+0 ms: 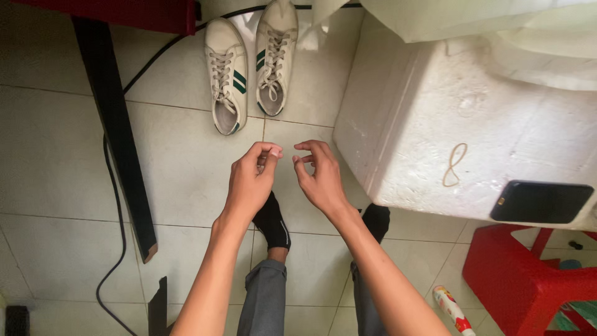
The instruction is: The person handles a white sneaker and a black sneaker, turning them over and wiping different sides by hand to clean off debris.
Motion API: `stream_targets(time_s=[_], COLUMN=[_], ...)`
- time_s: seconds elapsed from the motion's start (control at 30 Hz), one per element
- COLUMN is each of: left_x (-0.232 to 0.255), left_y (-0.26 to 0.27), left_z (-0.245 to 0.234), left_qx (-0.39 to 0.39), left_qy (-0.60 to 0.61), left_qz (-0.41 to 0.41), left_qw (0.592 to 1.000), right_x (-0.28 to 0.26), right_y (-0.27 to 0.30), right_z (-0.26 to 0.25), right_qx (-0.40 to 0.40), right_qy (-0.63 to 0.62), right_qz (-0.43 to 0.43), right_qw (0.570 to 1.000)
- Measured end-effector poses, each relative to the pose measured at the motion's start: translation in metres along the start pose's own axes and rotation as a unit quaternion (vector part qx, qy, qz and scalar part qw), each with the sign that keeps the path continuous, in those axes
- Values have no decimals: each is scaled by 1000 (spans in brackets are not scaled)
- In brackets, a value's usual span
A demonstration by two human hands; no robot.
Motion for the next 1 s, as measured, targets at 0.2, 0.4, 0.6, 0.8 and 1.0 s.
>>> stream_targets(time_s=[0.2, 0.4, 0.6, 0.8, 1.0], left_x=[-15, -37, -63, -77, -75], left_y=[-38, -73, -102, -113, -112], left_z=[8, 16, 28, 41, 39], left_qx=[-3, -1, 3, -17, -1], left_qy=[-34, -53, -83, -69, -52], left_qz=[17, 46, 63, 23, 62], left_qw=[999, 998, 995, 997, 997], right_x=[15, 47, 63, 71, 84], right_y=[-30, -60, -82, -101, -110], right_z=[38, 77, 104, 115, 117], right_qx=[-9, 32, 33, 50, 29], right_qy=[3, -60, -109, -69, -44], right_qz=[48, 150, 215, 248, 204], right_qw=[999, 986, 970, 965, 978])
Point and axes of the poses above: each hand's wrist, its own y-axis away from the middle knuckle, its own z-axis out of the palm, x = y × z, the point moved 4 cm from there along -y, towards the middle knuckle, and after that the axes turned 10 degrees about x, right-handed, at the moved point
